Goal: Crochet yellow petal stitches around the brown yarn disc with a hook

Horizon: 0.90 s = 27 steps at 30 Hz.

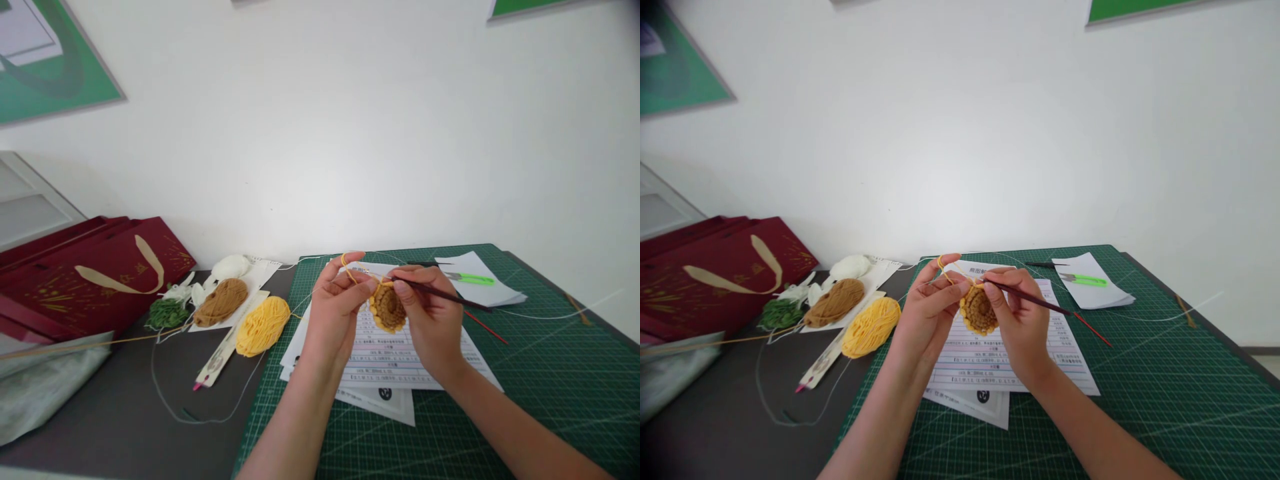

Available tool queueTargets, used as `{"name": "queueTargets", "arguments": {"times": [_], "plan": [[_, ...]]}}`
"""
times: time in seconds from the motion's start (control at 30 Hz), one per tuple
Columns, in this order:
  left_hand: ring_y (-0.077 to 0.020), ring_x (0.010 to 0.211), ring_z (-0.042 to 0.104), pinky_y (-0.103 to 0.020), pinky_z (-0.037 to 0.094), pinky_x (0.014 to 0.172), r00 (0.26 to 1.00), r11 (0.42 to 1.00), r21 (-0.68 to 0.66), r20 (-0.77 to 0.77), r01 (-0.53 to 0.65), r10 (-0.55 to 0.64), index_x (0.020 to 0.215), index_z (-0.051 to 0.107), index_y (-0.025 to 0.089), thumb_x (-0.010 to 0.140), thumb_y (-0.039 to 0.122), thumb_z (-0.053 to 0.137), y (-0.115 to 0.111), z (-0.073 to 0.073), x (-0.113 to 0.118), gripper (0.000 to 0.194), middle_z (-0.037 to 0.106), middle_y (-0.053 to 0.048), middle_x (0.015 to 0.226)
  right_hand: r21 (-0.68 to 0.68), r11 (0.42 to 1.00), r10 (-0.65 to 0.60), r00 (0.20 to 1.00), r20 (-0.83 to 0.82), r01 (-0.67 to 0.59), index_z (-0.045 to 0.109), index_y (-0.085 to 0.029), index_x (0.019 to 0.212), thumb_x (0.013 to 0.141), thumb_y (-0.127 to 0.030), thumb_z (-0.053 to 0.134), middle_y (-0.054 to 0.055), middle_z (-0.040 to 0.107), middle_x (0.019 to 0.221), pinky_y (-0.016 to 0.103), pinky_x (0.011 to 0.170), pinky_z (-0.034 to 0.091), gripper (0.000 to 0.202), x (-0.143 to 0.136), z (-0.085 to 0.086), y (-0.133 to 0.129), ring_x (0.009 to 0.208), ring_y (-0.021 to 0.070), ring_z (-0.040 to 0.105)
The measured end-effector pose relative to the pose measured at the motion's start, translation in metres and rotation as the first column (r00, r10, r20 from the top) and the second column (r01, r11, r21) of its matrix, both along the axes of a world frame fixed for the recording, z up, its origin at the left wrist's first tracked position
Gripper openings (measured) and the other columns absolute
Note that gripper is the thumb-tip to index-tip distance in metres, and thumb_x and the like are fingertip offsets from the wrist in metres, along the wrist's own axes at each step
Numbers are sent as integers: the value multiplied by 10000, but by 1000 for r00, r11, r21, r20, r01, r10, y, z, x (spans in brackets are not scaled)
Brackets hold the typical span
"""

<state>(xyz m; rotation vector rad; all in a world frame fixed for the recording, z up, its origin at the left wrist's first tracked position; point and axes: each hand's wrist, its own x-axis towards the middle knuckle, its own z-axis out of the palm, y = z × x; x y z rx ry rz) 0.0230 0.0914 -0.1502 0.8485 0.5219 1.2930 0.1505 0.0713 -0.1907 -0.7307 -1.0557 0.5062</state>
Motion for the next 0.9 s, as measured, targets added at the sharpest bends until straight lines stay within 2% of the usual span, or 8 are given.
{"name": "queueTargets", "arguments": {"times": [0.17, 0.37, 0.67, 0.9], "plan": [[-108, 724, 674, -246, 501, 771, 1000, 1000, 16, -14, 11, -11, 1077, 731, 213, 652, 80, 867, 0, 1, -1, 465, 731, 29, 753, -53, 991, 121, 993, -5, -121, 688, -261, 934, 934, -349, 695, 36, 703, 926, 360, 819, 591, 88, 5, 0, 4, 869, 197, 695], [-114, 701, 659, -262, 508, 764, 999, 997, 79, -50, 4, 0, 1042, 751, 212, 636, 74, 881, 1, 4, -3, 448, 740, 24, 739, -29, 979, 201, 979, 23, -200, 610, -268, 953, 978, -364, 630, 35, 731, 921, 379, 828, 597, 101, 11, 10, 0, 876, 203, 714], [-111, 705, 653, -255, 510, 744, 994, 987, 154, -88, -44, 58, 1040, 763, 229, 679, 99, 880, -1, 3, -2, 401, 737, 29, 739, 42, 989, 135, 982, 136, -142, 585, -256, 981, 1001, -278, 596, 29, 725, 899, 369, 790, 561, 32, 22, 19, -2, 853, 198, 708], [-108, 713, 651, -246, 513, 736, 991, 981, 181, -99, -66, 85, 1025, 767, 233, 704, 106, 870, -2, 3, 0, 361, 732, 31, 741, 102, 981, 135, 962, 236, -162, 582, -258, 1009, 1010, -245, 560, 40, 704, 917, 389, 759, 547, 25, 27, 21, -4, 851, 209, 685]]}}
